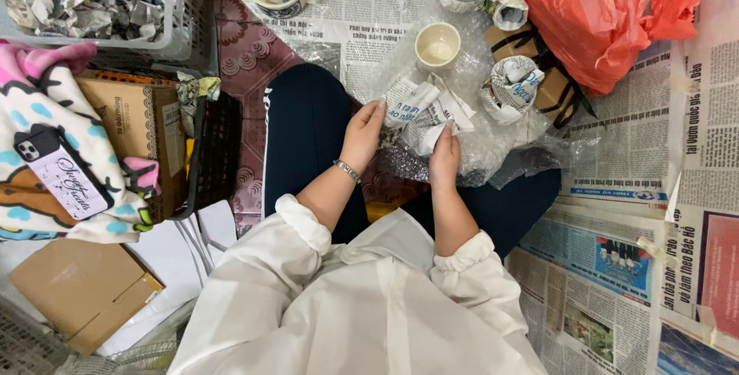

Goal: The person sits cross-legged on the floor and wraps several small cups with newspaper and bubble wrap. They handle each cup individually, folding the paper around it and placing the wrapped items on a nearby pile.

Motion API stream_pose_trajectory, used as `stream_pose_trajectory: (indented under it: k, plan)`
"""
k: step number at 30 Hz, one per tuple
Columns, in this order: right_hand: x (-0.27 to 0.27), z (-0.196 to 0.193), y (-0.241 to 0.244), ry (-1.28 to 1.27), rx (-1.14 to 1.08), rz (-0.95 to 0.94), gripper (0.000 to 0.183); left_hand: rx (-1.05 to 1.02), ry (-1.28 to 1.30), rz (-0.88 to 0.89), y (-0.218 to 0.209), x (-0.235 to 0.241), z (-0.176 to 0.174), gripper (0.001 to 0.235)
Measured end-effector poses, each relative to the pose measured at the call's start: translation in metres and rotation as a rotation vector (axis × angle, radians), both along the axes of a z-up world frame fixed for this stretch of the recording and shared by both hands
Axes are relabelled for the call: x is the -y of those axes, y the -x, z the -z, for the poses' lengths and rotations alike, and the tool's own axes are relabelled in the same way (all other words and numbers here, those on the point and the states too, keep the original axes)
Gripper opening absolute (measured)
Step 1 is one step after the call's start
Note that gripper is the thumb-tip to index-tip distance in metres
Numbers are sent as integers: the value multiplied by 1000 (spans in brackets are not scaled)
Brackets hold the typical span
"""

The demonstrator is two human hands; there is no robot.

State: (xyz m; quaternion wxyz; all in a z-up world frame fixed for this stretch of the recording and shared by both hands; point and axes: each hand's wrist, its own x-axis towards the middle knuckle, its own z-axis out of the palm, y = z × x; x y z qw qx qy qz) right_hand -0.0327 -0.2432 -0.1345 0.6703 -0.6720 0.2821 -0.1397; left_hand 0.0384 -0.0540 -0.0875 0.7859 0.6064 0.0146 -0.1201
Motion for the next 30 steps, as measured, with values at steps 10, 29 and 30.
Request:
stream_pose_trajectory:
  k: [10,29,30]
  plan:
    - [-2,-5,2,-88,49,-4,57,-16,-38,-34,2,-4,-12,34]
    - [8,23,0,-110,-96,-377,46,6,191,-92,-12,-19,-36,22]
    - [7,22,-2,-170,-85,-322,46,7,187,-84,-13,-19,-38,23]
